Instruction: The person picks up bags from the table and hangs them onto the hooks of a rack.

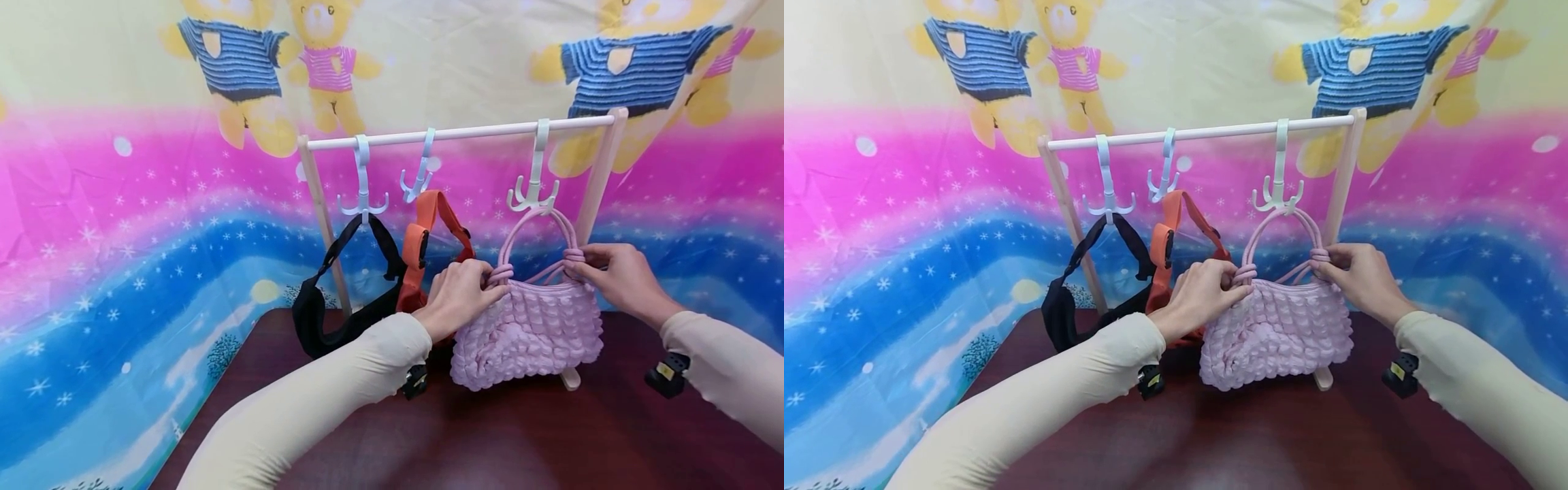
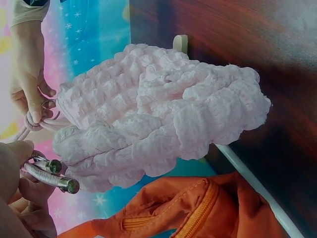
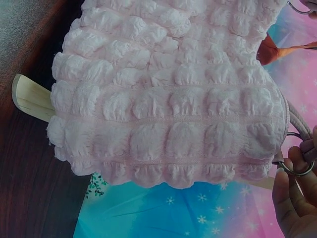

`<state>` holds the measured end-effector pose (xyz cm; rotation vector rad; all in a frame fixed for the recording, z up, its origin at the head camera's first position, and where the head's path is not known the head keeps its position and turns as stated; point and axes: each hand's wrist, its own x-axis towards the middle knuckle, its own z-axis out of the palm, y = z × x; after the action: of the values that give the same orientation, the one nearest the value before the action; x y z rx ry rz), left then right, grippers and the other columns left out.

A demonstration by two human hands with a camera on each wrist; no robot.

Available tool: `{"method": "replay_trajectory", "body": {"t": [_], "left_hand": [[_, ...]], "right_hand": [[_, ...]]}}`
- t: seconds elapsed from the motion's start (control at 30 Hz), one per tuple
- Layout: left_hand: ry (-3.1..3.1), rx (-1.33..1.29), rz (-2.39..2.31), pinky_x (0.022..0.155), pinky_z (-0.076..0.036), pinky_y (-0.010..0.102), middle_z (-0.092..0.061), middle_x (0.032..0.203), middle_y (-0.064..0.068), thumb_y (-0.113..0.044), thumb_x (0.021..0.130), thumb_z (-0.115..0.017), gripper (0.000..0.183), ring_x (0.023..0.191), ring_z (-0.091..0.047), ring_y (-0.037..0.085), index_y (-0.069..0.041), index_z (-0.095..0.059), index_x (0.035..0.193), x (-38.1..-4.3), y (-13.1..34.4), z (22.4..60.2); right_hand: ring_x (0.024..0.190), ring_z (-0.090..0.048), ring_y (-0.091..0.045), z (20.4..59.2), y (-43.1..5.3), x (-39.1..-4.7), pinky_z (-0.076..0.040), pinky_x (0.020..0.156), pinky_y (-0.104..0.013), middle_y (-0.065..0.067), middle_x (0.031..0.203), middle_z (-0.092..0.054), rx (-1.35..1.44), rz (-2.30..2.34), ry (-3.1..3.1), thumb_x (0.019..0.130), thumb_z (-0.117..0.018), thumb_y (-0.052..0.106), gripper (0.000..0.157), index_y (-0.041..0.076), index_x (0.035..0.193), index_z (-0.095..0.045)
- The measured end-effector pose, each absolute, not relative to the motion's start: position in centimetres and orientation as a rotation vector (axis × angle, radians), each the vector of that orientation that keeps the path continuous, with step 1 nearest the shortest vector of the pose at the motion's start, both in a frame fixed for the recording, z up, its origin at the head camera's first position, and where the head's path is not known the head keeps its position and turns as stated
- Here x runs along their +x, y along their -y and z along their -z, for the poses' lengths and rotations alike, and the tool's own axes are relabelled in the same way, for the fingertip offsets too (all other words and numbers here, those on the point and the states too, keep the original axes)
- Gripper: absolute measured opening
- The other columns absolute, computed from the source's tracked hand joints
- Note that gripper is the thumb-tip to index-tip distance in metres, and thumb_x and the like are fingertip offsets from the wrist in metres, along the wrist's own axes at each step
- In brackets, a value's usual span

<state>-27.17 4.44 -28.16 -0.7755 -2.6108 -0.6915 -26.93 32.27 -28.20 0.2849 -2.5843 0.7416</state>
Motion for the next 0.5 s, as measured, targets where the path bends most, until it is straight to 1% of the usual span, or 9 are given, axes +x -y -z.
{"method": "replay_trajectory", "body": {"t": [0.23, 0.5], "left_hand": [[2.615, -0.759, 0.709, 0.049, -0.037, 0.02, -0.055, 0.063, -0.009, -0.049, 0.093, -0.069, 0.027, 0.056, -0.053, 0.004, -0.026, -0.063, 0.08, -27.32, -4.52, 28.47], [2.609, -0.75, 0.706, 0.049, -0.037, 0.019, -0.055, 0.065, -0.008, -0.049, 0.094, -0.069, 0.027, 0.057, -0.052, 0.004, -0.025, -0.062, 0.082, -27.42, -4.62, 28.72]], "right_hand": [[0.101, -0.066, -0.044, 28.17, -32.07, -26.97, -0.049, 0.059, -0.02, -0.032, 0.11, -0.07, 0.286, -0.737, 2.582, 0.101, -0.062, 0.031, 0.048, -0.007, 0.13, -0.063], [0.103, -0.065, -0.044, 28.21, -32.0, -26.98, -0.049, 0.06, -0.02, -0.032, 0.113, -0.068, 0.278, -0.751, 2.598, 0.102, -0.061, 0.033, 0.051, -0.007, 0.133, -0.061]]}}
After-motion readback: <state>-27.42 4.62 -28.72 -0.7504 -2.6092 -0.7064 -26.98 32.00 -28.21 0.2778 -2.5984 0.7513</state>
